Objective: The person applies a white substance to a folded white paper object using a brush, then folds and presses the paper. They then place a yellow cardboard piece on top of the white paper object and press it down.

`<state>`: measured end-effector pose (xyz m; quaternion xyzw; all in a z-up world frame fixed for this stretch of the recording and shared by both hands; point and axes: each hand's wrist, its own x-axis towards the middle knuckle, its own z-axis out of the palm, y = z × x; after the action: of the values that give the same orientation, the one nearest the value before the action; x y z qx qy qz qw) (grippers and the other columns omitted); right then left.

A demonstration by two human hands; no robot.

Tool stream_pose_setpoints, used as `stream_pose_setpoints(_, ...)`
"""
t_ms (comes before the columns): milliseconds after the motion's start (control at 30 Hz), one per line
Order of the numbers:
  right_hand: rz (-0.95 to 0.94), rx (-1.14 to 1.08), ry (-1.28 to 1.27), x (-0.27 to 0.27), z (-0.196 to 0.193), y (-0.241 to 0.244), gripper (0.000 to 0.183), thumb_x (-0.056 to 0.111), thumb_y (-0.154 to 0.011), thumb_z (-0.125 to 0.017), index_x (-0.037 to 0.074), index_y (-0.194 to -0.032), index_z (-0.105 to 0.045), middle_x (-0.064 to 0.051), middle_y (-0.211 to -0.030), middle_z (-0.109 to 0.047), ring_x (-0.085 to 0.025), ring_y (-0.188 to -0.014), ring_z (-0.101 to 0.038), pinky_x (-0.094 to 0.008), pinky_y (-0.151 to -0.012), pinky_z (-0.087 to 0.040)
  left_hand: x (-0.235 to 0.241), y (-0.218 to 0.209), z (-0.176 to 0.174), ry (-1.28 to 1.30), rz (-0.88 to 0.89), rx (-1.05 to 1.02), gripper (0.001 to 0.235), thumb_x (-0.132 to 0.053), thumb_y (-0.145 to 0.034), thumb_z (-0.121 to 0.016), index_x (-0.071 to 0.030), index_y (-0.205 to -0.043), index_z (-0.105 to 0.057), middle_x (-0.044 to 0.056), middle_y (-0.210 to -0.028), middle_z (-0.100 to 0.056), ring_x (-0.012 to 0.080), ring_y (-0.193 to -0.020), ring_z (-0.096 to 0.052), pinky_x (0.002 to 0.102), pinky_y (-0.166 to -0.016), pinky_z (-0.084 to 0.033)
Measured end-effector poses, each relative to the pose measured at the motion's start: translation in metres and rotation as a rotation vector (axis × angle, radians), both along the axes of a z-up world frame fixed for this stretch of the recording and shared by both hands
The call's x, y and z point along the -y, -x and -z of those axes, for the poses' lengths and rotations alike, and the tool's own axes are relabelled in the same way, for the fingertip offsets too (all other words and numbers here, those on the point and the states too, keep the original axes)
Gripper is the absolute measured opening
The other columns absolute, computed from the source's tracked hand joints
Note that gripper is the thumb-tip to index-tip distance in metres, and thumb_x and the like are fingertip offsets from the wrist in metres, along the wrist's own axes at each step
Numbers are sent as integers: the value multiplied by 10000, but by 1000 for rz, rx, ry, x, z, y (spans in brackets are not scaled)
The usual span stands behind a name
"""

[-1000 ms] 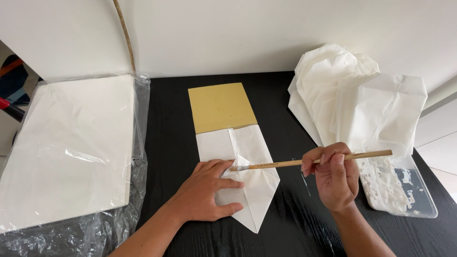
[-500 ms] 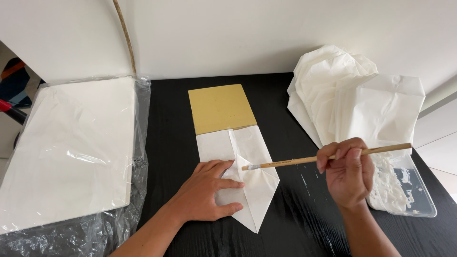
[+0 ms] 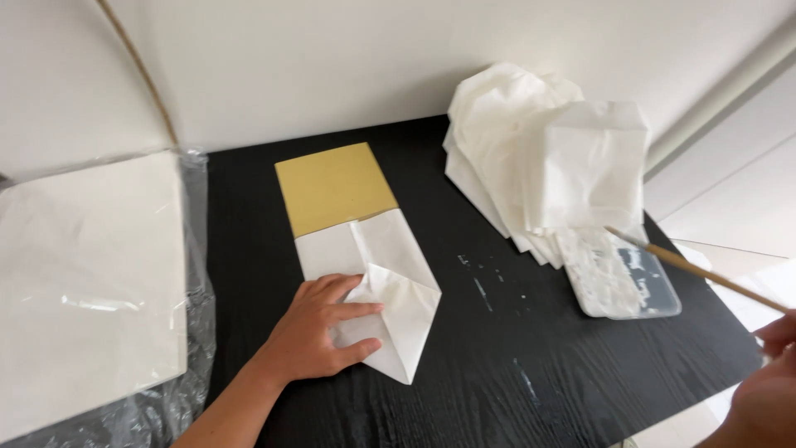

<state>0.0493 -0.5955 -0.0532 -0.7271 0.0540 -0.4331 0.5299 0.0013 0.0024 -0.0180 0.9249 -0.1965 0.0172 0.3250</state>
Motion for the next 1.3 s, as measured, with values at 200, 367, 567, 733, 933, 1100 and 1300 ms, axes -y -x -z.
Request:
stream_pose_setpoints(200, -97, 137, -82, -116, -32, 43, 406, 355, -1316, -323, 14, -1159, -479, -272, -1186, -667, -271, -795, -668, -313, -684, -578, 0, 4, 0, 81, 20, 2, 622, -517, -841, -736, -298, -1415, -642, 101, -1498, -555, 290, -1379, -485, 479, -1118, -298)
stream_pose_setpoints(367, -224, 86, -65, -137, -18, 46, 276, 203, -1259, -303, -16, -1220, -468, -283, -1342, -609, -318, -935, -685, -353, -748, -601, 7, 9, -15, 121, 13, -77, 932, -469, -822, -751, -219, -1604, -311, 50, -1586, -502, 296, -1381, -493, 446, -1141, -316)
stream_pose_setpoints(567, -98, -234, -1, -148, -37, 64, 266, 228, -1217, -499, 24, -1253, -665, -105, -961, -655, -167, -791, -603, -269, -735, -529, 10, 12, -18, 154, -18, -126, 1076, -496, -817, -731, -243, -1640, -85, -2, -1552, -556, 321, -1380, -481, 523, -1149, -306)
stream_pose_setpoints(733, -81, -435, 4, -157, -60, 75, 299, 152, -1103, -611, 22, -1371, -643, -119, -1047, -692, -178, -800, -633, -284, -725, -536, 11, 11, -13, 103, 83, 26, 890, -492, -856, -713, -49, -1551, -377, 107, -1520, -567, 260, -1416, -506, 459, -1145, -279)
stream_pose_setpoints(933, 6, -725, 107, -112, -28, 90, 410, 217, -909, -813, -7, -1230, -688, -114, -919, -604, -183, -843, -593, -325, -823, -500, 14, 12, -9, -23, 105, 72, 787, -547, -867, -679, -14, -1434, -555, 117, -1547, -519, 227, -1434, -459, 457, -1164, -237)
stream_pose_setpoints(1100, 140, -802, 270, -176, -47, 142, 124, 205, -929, -811, 90, -908, -771, -50, -666, -661, -142, -589, -547, -271, -622, -453, 15, 12, -16, 21, 92, 51, 784, -577, -854, -670, -30, -1407, -572, 126, -1553, -508, 252, -1416, -480, 460, -1144, -264)
stream_pose_setpoints(1300, -336, -479, 414, -261, -86, 98, 101, 113, -918, -687, 100, -1007, -734, -39, -914, -711, -140, -774, -662, -277, -724, -517, 17, 16, -22, 49, 90, -28, 750, -583, -839, -678, -47, -1357, -590, 137, -1578, -475, 259, -1438, -457, 448, -1143, -263)
